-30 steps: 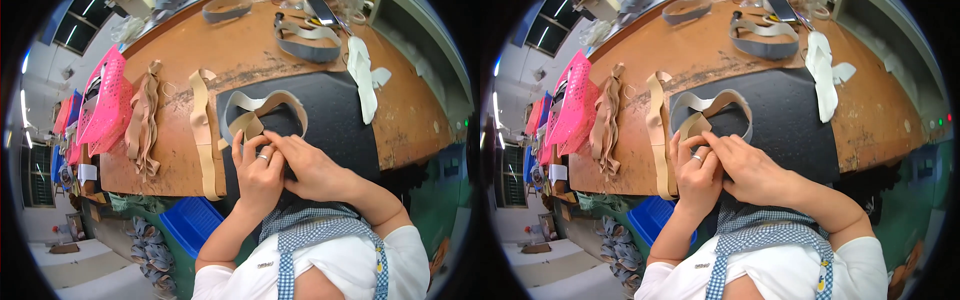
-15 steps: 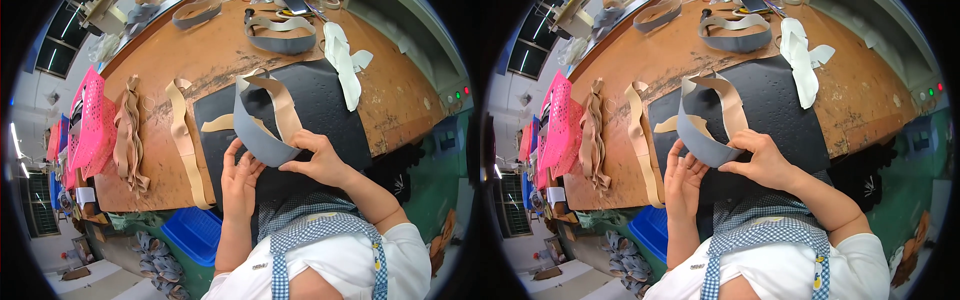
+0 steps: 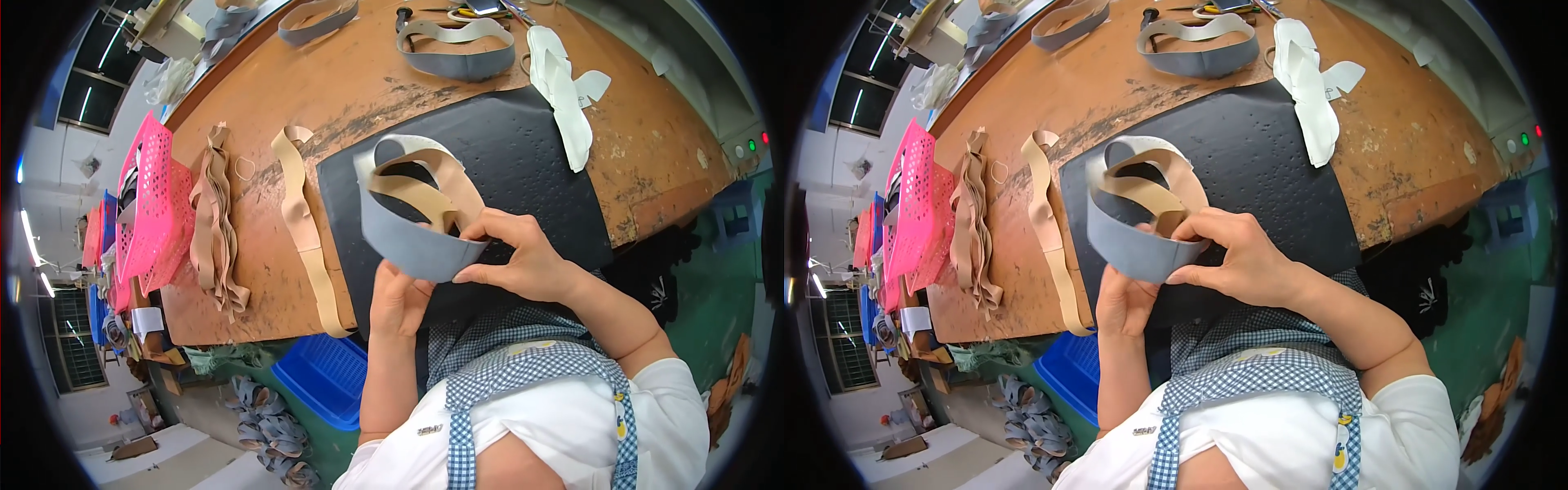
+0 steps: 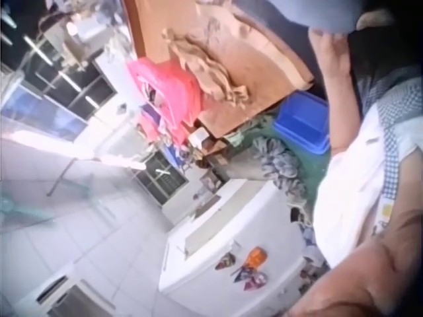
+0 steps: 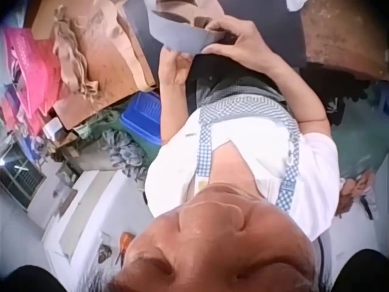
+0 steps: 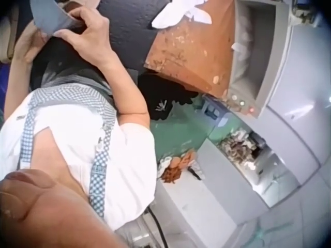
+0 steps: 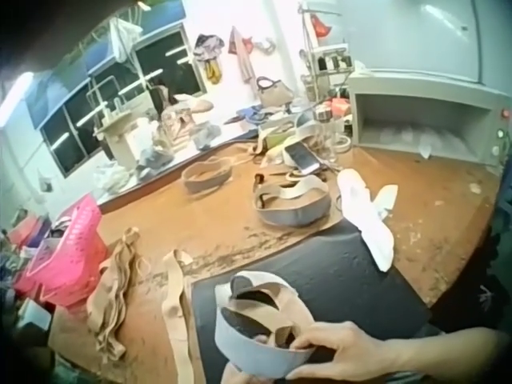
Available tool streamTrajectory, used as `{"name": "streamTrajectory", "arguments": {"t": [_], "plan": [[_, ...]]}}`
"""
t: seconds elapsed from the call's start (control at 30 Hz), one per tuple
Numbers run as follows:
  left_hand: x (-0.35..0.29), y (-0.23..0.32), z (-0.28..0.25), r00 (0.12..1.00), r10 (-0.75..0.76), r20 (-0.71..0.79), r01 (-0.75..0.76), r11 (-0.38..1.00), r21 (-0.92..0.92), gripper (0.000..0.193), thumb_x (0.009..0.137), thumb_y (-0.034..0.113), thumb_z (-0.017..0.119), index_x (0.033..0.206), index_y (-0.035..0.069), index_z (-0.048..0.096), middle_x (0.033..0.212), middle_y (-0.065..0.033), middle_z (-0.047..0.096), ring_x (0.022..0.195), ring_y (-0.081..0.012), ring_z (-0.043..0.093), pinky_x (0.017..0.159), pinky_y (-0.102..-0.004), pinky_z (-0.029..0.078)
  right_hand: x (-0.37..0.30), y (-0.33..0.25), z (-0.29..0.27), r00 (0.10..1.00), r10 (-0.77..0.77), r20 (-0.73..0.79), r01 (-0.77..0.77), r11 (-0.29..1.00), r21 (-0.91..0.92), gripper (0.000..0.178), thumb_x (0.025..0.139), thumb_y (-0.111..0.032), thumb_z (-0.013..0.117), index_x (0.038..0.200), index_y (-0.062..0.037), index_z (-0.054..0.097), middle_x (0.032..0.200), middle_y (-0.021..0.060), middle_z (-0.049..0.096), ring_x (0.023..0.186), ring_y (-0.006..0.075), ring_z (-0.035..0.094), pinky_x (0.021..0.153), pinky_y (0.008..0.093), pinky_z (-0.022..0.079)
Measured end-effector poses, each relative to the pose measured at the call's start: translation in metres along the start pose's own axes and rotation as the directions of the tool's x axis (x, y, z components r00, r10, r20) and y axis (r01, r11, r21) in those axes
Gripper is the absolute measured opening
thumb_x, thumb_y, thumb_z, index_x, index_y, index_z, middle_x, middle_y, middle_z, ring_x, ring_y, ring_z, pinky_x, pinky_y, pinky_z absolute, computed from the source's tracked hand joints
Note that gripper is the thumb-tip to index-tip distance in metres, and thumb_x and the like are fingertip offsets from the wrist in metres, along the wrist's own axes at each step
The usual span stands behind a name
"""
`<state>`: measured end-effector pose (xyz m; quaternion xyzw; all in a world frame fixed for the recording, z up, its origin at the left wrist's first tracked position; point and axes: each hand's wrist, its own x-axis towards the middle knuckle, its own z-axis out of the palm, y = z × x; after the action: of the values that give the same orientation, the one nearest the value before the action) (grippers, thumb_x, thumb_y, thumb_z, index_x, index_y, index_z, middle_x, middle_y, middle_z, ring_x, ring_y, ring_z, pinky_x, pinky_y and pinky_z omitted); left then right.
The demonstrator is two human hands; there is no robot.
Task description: Manually assembling shoe upper components by applying adhesive reinforcements to cut leather pieces.
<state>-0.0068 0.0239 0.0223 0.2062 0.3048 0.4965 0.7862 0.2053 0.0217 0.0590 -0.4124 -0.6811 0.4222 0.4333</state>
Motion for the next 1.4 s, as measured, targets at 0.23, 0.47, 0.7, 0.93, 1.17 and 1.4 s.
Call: {"name": "streamTrajectory", "arguments": {"t": [0.23, 0.47, 0.7, 0.93, 1.17, 1.4], "plan": [[-0.012, 0.006, -0.010, 0.984, 0.150, 0.091, -0.154, 0.987, 0.041, 0.042, 0.084, 0.003, 0.075, 0.124, -0.002, 0.060, 0.122, -0.0190, 0.065, 0.111, -0.0271, 0.066, 0.093, -0.0402, 0.056, 0.002, -0.002, 0.008, 0.998, 0.057, 0.008, -0.058, 0.993, 0.106, 0.043, 0.074, -0.014, 0.089, 0.105, -0.0010, 0.061, 0.094, 0.0074, 0.069, 0.088, 0.0146, 0.069, 0.083, 0.0298, 0.055], [-0.016, 0.021, -0.010, 0.999, 0.014, 0.037, -0.025, 0.950, 0.313, 0.055, 0.085, 0.020, 0.078, 0.129, -0.005, 0.057, 0.123, -0.0137, 0.062, 0.113, -0.0211, 0.062, 0.097, -0.0350, 0.052, 0.002, -0.009, 0.010, 0.997, 0.056, 0.059, -0.065, 0.986, 0.154, 0.048, 0.073, -0.012, 0.089, 0.109, -0.0014, 0.058, 0.095, 0.0074, 0.071, 0.089, 0.0145, 0.070, 0.085, 0.0293, 0.054], [-0.035, 0.021, -0.024, 0.987, 0.103, 0.127, -0.141, 0.928, 0.345, 0.061, 0.076, 0.000, 0.082, 0.130, -0.007, 0.053, 0.133, -0.0156, 0.059, 0.122, -0.0249, 0.059, 0.105, -0.0390, 0.046, 0.002, -0.007, 0.006, 0.958, 0.254, 0.131, -0.276, 0.943, 0.189, 0.049, 0.074, -0.010, 0.087, 0.115, 0.0002, 0.062, 0.086, 0.0056, 0.069, 0.082, 0.0123, 0.067, 0.082, 0.0287, 0.051], [-0.036, 0.020, -0.024, 0.970, 0.201, 0.140, -0.237, 0.913, 0.332, 0.047, 0.077, 0.003, 0.084, 0.118, -0.003, 0.062, 0.116, -0.0112, 0.068, 0.108, -0.0219, 0.066, 0.096, -0.0363, 0.051, -0.003, -0.004, 0.016, 0.980, 0.138, 0.141, -0.152, 0.984, 0.091, 0.028, 0.073, -0.015, 0.087, 0.089, 0.0003, 0.069, 0.087, 0.0063, 0.066, 0.087, 0.0170, 0.059, 0.079, 0.0322, 0.047], [-0.034, 0.022, -0.003, 0.975, 0.222, -0.002, -0.210, 0.925, 0.315, 0.025, 0.081, -0.004, 0.079, 0.103, -0.001, 0.069, 0.100, -0.0086, 0.073, 0.090, -0.0157, 0.070, 0.082, -0.0292, 0.055, -0.003, -0.005, 0.023, 0.984, 0.122, 0.128, -0.130, 0.990, 0.054, 0.026, 0.073, -0.015, 0.087, 0.085, -0.0001, 0.069, 0.083, 0.0053, 0.065, 0.085, 0.0171, 0.057, 0.077, 0.0327, 0.046], [-0.034, 0.021, -0.001, 0.967, 0.250, -0.055, -0.213, 0.904, 0.370, 0.022, 0.082, -0.008, 0.076, 0.102, -0.001, 0.069, 0.099, -0.0086, 0.073, 0.089, -0.0149, 0.070, 0.082, -0.0281, 0.055, -0.003, -0.002, 0.028, 0.995, 0.089, 0.044, -0.089, 0.996, 0.005, 0.020, 0.072, -0.015, 0.086, 0.075, -0.0037, 0.071, 0.073, 0.0029, 0.063, 0.077, 0.0169, 0.057, 0.075, 0.0328, 0.044]]}}
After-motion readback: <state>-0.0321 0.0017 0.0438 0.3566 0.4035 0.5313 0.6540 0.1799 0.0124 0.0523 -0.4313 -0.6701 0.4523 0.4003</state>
